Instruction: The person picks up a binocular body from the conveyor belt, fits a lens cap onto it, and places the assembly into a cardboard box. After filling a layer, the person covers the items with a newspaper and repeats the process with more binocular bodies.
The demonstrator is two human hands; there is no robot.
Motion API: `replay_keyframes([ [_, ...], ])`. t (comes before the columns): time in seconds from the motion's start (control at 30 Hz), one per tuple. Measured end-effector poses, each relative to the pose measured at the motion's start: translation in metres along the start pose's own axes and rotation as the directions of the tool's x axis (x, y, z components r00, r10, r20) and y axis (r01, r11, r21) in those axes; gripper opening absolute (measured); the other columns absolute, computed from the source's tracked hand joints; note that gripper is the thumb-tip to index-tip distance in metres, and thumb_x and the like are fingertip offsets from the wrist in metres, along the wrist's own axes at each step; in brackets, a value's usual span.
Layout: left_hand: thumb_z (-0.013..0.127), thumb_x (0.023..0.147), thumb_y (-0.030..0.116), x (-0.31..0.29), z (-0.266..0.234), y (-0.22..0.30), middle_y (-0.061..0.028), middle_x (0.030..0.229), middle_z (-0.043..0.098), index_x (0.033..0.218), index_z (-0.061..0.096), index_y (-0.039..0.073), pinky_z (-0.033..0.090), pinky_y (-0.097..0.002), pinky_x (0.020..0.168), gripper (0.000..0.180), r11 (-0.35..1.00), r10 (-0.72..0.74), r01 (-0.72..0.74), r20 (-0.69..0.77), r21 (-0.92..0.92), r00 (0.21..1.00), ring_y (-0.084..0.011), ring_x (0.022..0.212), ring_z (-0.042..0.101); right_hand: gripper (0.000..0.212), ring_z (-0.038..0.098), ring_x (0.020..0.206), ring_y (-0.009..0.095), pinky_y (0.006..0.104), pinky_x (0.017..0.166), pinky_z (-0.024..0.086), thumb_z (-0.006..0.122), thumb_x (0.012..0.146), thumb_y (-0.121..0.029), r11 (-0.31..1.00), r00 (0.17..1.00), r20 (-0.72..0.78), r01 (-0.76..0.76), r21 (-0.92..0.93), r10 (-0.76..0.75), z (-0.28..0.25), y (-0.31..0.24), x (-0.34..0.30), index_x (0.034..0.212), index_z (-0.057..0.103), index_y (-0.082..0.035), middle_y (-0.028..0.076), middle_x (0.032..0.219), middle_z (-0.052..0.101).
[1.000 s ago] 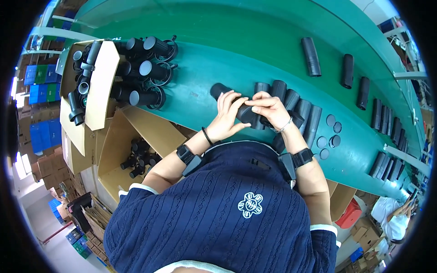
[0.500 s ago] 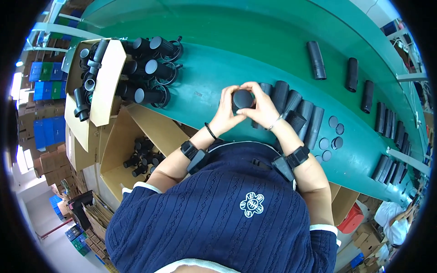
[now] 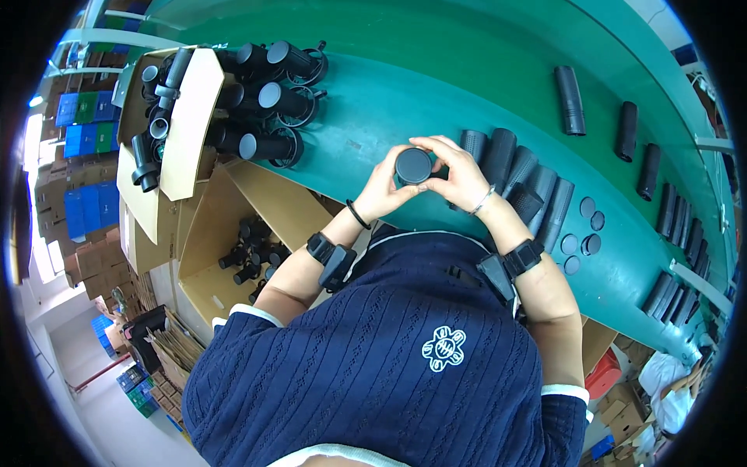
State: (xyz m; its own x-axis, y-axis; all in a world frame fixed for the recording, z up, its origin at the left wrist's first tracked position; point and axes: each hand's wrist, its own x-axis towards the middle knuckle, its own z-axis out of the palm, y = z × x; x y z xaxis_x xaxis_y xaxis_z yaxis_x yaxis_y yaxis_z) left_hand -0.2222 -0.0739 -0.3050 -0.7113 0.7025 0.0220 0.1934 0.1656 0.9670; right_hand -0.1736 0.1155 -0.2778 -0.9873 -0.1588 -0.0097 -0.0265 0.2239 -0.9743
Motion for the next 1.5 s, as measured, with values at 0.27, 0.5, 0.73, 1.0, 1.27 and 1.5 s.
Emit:
replay_keyframes([
  [0.27, 0.073, 0.078, 0.006, 0.008, -0.005, 0.0, -0.0095, 0.117, 0.055, 0.128, 0.04, 0.003, 0.045, -0.0328, 0.094, 0.061, 0.972, -0.104, 0.101, -0.001, -0.211, 0.995, -0.0168, 0.11, 0.054, 0.082, 0.048, 0.12, 0.021, 0.0343, 0.091, 0.045, 0.079, 0.069, -0.011, 0.982, 0.996, -0.072, -0.028, 0.186, 0.042, 0.001, 0.023, -0.005, 0.14, 0.039, -0.015, 0.01, 0.129, 0.049],
  [0.5, 0.069, 0.086, 0.018, 0.042, 0.013, -0.004, -0.0092, 0.119, 0.053, 0.131, 0.039, 0.001, 0.043, -0.0306, 0.095, 0.057, 0.615, -0.284, 0.148, -0.043, -0.775, 0.958, -0.0175, 0.112, 0.051, 0.099, 0.046, 0.119, 0.026, 0.0368, 0.099, 0.038, 0.076, 0.07, -0.01, 0.993, 0.997, -0.054, -0.057, 0.1, 0.063, -0.018, 0.027, -0.016, 0.148, 0.016, -0.011, 0.016, 0.133, 0.044],
  [0.73, 0.068, 0.081, 0.048, 0.079, 0.087, -0.087, -0.0263, 0.112, 0.057, 0.13, 0.037, -0.009, 0.049, -0.0391, 0.086, 0.082, 0.906, -0.361, 0.356, -0.018, 0.23, 0.932, -0.0342, 0.102, 0.059, 0.069, 0.061, 0.09, 0.02, 0.0316, 0.076, 0.05, 0.077, 0.075, -0.026, 0.878, 0.628, -0.646, -0.455, 0.15, 0.435, -0.141, 0.095, 0.007, 0.13, 0.039, -0.009, 0.015, 0.107, 0.06],
  [1.0, 0.078, 0.072, 0.018, 0.075, 0.06, -0.033, -0.019, 0.123, 0.051, 0.131, 0.038, -0.005, 0.044, -0.0356, 0.094, 0.075, 0.941, -0.317, 0.334, 0.208, -0.053, 0.925, -0.0251, 0.114, 0.051, 0.064, 0.053, 0.113, 0.033, 0.0383, 0.094, 0.043, 0.072, 0.076, -0.025, 0.558, 0.584, -0.807, -0.64, -0.528, -0.093, -0.19, 0.175, -0.002, 0.133, 0.044, -0.014, 0.02, 0.126, 0.053],
  [1.27, 0.072, 0.075, 0.009, 0.035, 0.031, -0.01, -0.0112, 0.121, 0.047, 0.135, 0.029, 0.006, 0.037, -0.0335, 0.099, 0.074, 0.99, -0.128, 0.14, 0.255, -0.03, 0.958, -0.0212, 0.117, 0.045, 0.022, 0.055, 0.069, 0.005, 0.0196, 0.061, 0.046, 0.063, 0.09, -0.015, 0.823, 0.935, 0.058, -0.338, 0.456, 0.351, -0.054, 0.035, -0.016, 0.11, 0.065, -0.006, -0.002, 0.087, 0.063],
  [1.5, 0.069, 0.08, 0.018, 0.026, 0.041, -0.014, -0.0128, 0.122, 0.047, 0.128, 0.042, 0.003, 0.042, -0.0342, 0.093, 0.057, 1.0, -0.007, 0.009, 0.132, -0.01, 0.991, -0.0235, 0.112, 0.049, 0.021, 0.051, 0.064, 0.003, 0.0172, 0.055, 0.041, 0.063, 0.088, -0.012, 0.815, 0.954, -0.028, -0.24, 0.527, 0.298, -0.032, 0.043, -0.031, 0.108, 0.063, -0.006, -0.002, 0.089, 0.065],
])
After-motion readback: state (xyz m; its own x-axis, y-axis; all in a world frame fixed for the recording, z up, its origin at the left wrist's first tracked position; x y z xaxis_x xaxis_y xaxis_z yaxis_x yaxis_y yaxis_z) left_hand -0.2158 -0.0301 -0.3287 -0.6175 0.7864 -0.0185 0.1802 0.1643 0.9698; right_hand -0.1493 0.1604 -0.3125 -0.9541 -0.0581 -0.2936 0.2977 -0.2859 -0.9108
